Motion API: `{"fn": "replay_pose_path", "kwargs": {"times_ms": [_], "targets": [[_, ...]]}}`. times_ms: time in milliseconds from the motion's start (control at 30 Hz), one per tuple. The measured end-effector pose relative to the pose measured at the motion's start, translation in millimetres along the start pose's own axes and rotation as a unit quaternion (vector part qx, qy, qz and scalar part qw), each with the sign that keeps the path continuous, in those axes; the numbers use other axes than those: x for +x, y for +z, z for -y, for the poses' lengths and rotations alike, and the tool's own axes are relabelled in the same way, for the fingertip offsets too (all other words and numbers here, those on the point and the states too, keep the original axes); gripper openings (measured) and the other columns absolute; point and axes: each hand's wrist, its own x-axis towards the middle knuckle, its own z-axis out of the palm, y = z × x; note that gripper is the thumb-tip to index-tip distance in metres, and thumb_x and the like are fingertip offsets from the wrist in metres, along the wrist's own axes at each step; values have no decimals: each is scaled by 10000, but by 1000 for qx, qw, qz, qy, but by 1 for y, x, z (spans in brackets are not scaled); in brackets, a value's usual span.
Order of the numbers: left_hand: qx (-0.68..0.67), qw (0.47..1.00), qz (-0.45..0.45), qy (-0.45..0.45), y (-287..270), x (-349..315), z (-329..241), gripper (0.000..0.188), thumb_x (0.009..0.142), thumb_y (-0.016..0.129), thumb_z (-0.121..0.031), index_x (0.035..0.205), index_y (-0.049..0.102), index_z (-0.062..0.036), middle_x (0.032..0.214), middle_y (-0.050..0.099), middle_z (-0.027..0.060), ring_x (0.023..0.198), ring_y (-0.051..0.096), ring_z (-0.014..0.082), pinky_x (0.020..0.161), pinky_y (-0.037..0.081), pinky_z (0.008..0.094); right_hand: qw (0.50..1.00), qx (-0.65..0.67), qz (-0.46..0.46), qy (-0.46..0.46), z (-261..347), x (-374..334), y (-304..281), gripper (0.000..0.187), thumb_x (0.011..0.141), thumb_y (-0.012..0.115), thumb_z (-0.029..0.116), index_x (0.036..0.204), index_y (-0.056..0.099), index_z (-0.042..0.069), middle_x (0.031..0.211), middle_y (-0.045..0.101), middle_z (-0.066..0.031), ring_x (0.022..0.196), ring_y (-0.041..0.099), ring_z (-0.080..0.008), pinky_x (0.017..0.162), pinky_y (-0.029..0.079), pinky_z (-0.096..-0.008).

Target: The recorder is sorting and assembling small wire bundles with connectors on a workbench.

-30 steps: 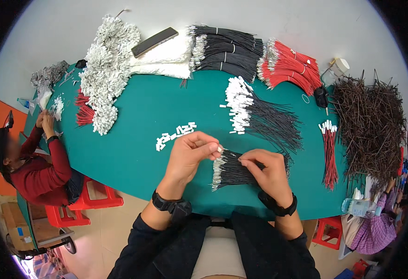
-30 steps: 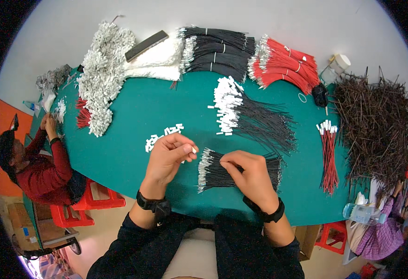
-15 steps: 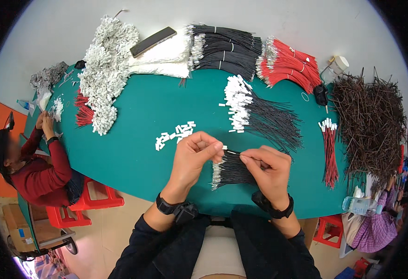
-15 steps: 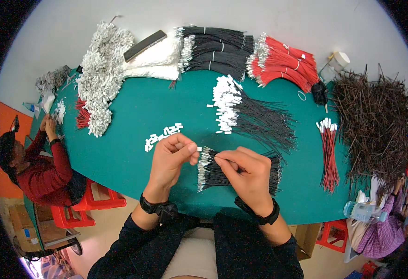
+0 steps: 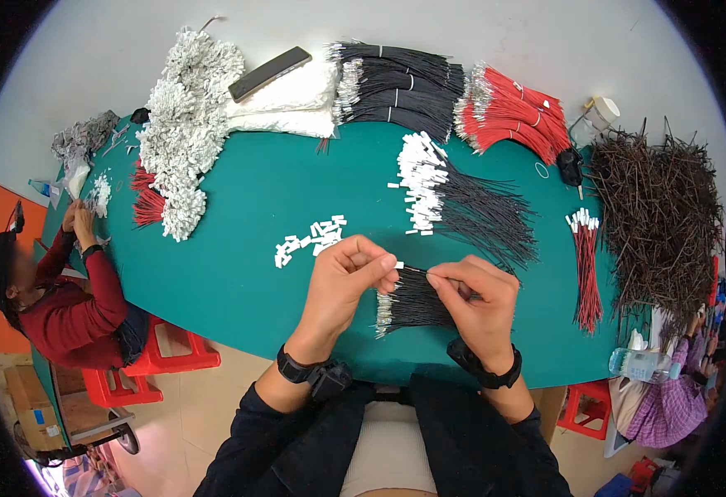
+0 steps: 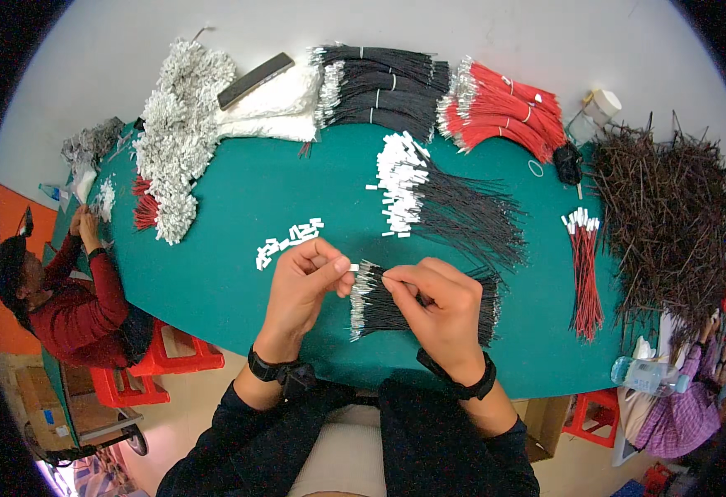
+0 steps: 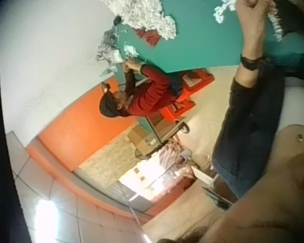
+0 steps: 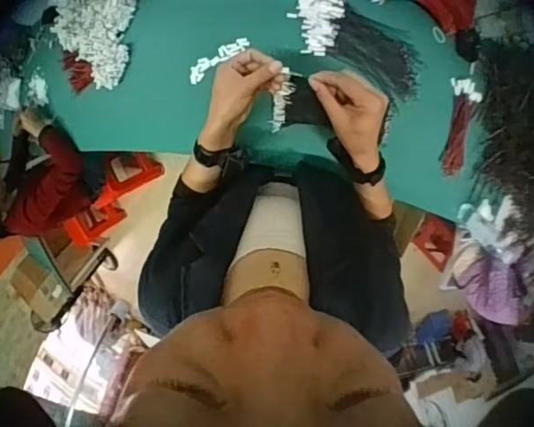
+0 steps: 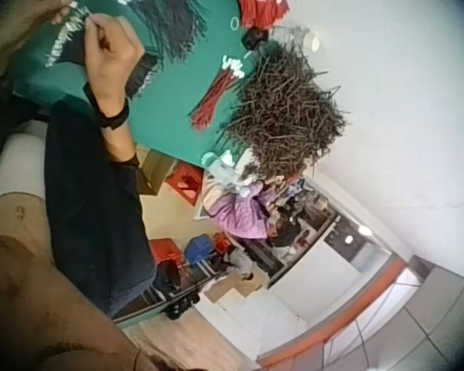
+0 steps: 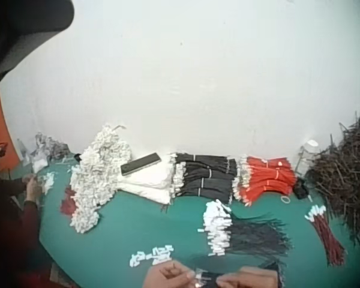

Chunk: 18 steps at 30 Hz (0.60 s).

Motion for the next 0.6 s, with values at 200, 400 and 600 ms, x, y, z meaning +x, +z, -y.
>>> {"fn": "replay_pose_path", "kwargs": {"times_ms": [200, 400, 600], "targets": [[-19, 1000, 4, 12, 4, 0, 0, 58, 940, 720, -25, 978, 686, 3, 863, 735, 89, 740, 691, 133, 695, 567, 259, 1000, -8, -7, -11, -1, 0, 0, 117, 803, 798, -18, 906, 769, 31, 670, 608, -40, 541, 504, -123, 490, 359, -280], [-12, 1000, 0, 28, 2, -3, 1, 120, 905, 747, 9, 1020, 711, 15, 906, 751, 95, 793, 705, 131, 750, 573, 262, 1000, -15, -10, -21, 0, 0, 0, 119, 798, 802, -12, 902, 769, 37, 683, 624, -42, 540, 509, -129, 488, 365, -282], [8, 1000, 6, 25, -1, -5, -1, 132, 884, 762, 21, 1010, 726, 22, 905, 752, 91, 784, 694, 125, 734, 550, 257, 998, -30, -11, -49, -4, 0, -4, 138, 785, 806, -34, 907, 773, 22, 736, 681, -55, 591, 577, -128, 521, 416, -262]]}}
